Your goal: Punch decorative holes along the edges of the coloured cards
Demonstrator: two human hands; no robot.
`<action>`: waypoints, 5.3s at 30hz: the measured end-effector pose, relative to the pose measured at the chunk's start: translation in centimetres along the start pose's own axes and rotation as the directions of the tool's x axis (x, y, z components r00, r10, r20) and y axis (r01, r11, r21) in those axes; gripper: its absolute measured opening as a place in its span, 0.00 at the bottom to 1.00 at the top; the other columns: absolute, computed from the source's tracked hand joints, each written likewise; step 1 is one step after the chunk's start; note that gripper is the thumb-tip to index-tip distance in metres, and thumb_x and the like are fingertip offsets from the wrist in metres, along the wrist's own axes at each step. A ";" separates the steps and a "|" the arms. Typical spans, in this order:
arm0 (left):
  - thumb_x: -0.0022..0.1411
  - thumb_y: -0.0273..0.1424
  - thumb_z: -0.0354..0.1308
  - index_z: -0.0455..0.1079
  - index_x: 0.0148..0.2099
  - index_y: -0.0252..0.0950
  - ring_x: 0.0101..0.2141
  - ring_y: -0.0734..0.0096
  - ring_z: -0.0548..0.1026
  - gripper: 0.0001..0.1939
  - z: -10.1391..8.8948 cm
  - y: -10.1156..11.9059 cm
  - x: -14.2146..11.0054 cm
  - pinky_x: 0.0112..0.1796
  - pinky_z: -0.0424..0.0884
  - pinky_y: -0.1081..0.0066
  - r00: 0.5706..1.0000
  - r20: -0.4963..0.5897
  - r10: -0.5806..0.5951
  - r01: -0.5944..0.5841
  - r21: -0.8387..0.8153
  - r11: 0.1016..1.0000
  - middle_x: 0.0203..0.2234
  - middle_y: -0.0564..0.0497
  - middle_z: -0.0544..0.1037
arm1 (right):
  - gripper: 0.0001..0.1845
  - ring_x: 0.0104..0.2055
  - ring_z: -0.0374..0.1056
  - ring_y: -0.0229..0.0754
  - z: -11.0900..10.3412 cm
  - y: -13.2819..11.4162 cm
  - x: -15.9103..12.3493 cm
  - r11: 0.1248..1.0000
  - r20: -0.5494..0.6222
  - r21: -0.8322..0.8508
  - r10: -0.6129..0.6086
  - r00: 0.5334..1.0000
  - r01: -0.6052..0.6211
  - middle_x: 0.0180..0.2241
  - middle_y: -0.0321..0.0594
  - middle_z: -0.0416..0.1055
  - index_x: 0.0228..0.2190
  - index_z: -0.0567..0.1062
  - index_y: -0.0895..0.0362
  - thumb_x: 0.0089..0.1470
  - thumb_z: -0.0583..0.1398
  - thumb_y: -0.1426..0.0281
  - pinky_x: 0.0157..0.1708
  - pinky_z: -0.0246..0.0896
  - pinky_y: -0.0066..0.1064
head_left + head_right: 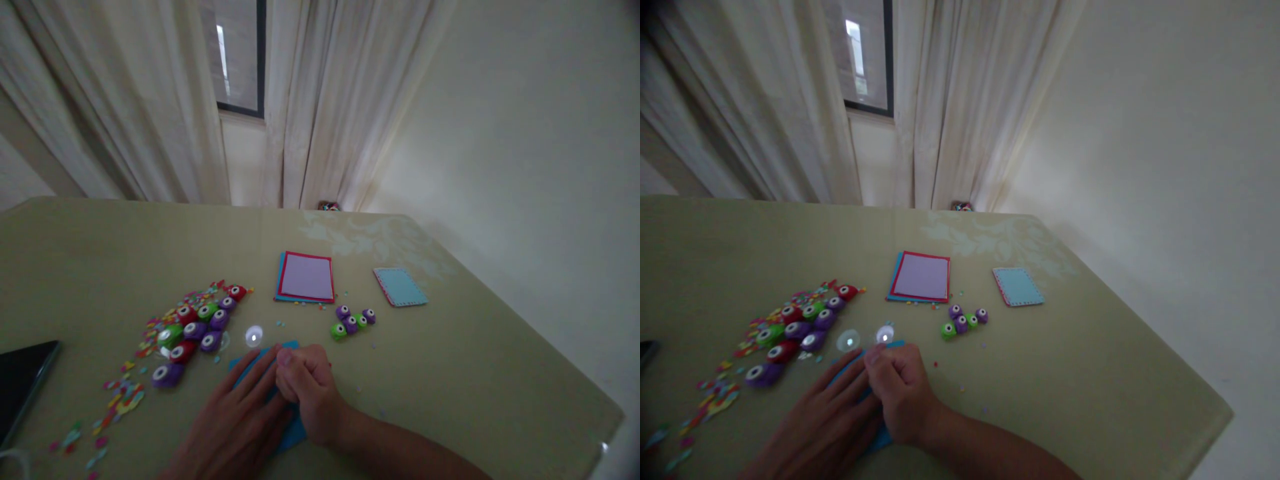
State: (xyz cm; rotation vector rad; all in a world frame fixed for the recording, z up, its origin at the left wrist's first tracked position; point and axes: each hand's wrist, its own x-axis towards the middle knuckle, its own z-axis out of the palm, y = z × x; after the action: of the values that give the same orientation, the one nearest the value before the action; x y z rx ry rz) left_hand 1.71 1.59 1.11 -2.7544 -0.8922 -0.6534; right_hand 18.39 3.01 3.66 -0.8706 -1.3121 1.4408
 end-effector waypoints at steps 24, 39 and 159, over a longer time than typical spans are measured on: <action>0.71 0.21 0.53 0.62 0.76 0.44 0.68 0.60 0.68 0.35 -1.0 0.3 -1.2 0.74 0.45 0.56 0.998 -0.059 -0.023 0.025 0.020 0.999 0.70 0.49 0.70 | 0.09 0.35 0.67 0.43 -7.2 -1.4 -3.4 0.667 0.104 -0.668 -0.356 0.929 0.330 0.35 0.40 0.71 0.43 0.74 0.54 0.73 0.54 0.69 0.37 0.62 0.34; 0.74 0.31 0.58 0.72 0.67 0.40 0.56 0.60 0.78 0.22 -1.0 0.0 -1.8 0.63 0.65 0.61 0.965 -0.136 -0.223 0.202 -0.150 0.968 0.59 0.48 0.81 | 0.12 0.49 0.73 0.48 -8.0 -1.9 -2.7 0.626 0.244 -0.702 -0.235 0.941 0.338 0.47 0.47 0.77 0.51 0.76 0.54 0.70 0.56 0.73 0.50 0.69 0.40; 0.70 0.38 0.61 0.51 0.80 0.45 0.66 0.52 0.71 0.42 -0.3 -0.3 -2.1 0.65 0.70 0.53 0.982 0.123 -0.146 0.167 -0.186 0.968 0.72 0.50 0.67 | 0.15 0.52 0.77 0.49 -7.4 -0.5 -3.1 0.696 0.024 -0.716 -0.049 0.998 0.051 0.50 0.46 0.82 0.52 0.81 0.53 0.65 0.65 0.73 0.56 0.71 0.42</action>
State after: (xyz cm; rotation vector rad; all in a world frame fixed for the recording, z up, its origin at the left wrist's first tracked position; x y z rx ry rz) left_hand -0.10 0.69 0.44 -2.9392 -1.1369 -0.6549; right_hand 26.27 2.21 2.67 -1.3164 -1.9338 0.8469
